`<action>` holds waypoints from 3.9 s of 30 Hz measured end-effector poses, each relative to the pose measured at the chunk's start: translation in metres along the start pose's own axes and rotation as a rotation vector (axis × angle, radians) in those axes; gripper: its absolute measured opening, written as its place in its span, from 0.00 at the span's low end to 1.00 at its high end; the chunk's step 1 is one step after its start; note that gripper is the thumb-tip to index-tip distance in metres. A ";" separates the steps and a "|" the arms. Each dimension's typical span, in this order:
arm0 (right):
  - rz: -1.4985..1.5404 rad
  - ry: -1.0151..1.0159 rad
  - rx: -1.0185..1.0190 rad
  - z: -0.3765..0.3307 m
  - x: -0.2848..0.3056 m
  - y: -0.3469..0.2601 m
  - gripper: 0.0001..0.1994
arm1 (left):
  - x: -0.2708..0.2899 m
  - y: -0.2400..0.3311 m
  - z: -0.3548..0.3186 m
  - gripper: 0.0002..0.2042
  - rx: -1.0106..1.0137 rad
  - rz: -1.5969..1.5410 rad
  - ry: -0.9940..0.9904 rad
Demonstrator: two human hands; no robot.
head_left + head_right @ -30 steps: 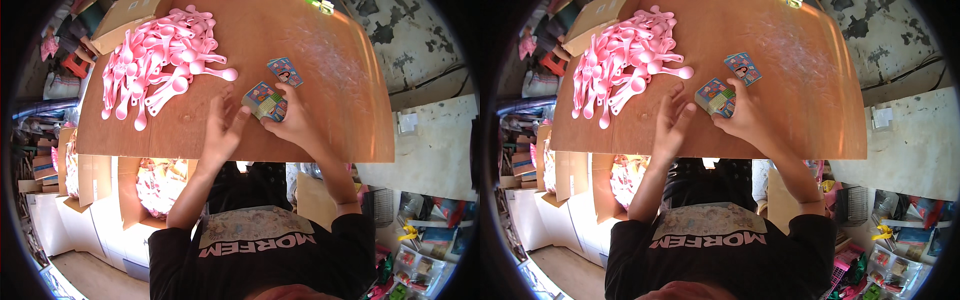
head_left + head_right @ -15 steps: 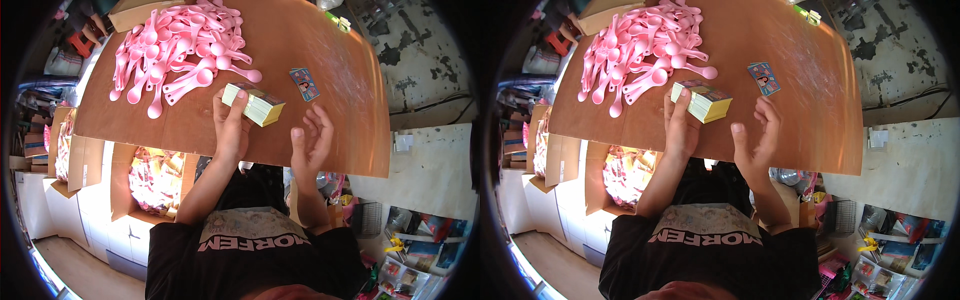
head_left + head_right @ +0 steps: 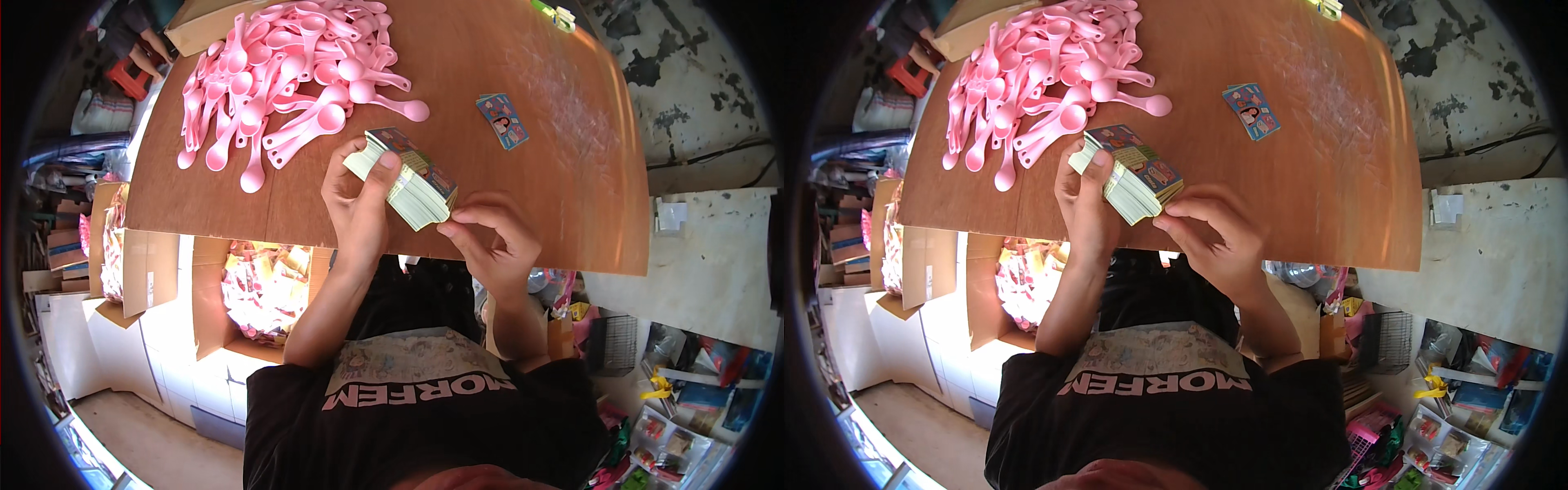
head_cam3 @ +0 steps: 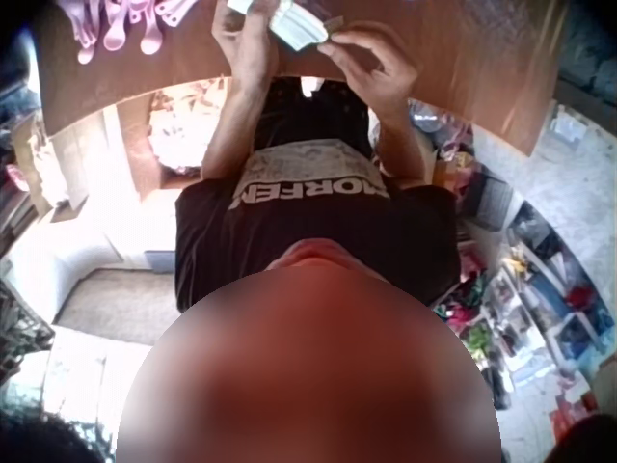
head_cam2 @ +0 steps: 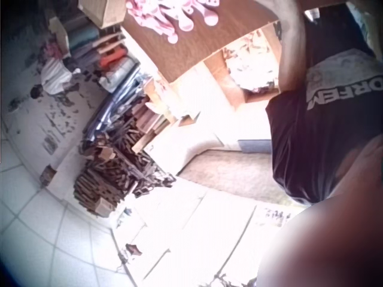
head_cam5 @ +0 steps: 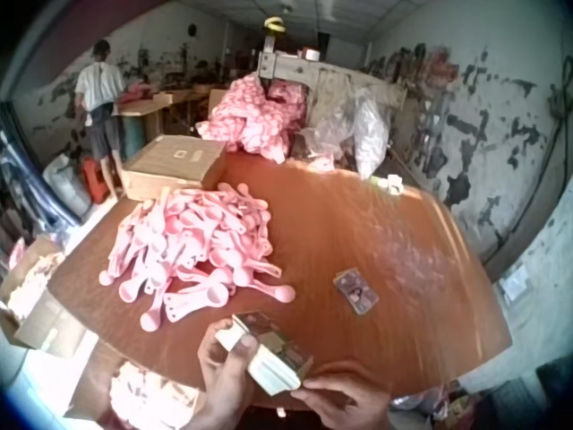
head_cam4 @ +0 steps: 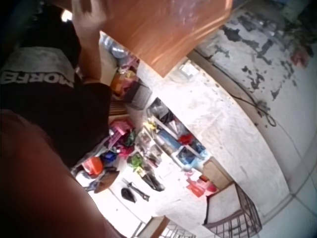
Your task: The person is sorting and packaging small pink plastic spoons into clear bags and then preparing a small box of cards.
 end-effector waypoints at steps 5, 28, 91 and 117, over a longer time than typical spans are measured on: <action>0.232 -0.098 -0.090 0.005 0.012 0.004 0.10 | -0.004 0.004 -0.003 0.15 0.005 0.112 -0.019; -0.015 0.018 0.003 -0.015 0.031 -0.004 0.08 | -0.022 -0.009 -0.009 0.12 0.062 0.139 -0.094; -0.412 -0.213 0.367 -0.012 0.025 0.015 0.09 | -0.006 -0.010 -0.019 0.14 0.057 0.010 -0.085; -0.306 -0.107 0.527 -0.007 0.046 -0.031 0.09 | 0.007 -0.007 -0.006 0.16 0.183 -0.259 -0.023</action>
Point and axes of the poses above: each hand's wrist, its own z-axis towards the middle knuckle, its own x-axis out of the back of the hand, y = z × x, the point moved 3 cm from there along z, towards the middle knuckle, and after that the axes turned 7 degrees about x, right-handed, at the moved point
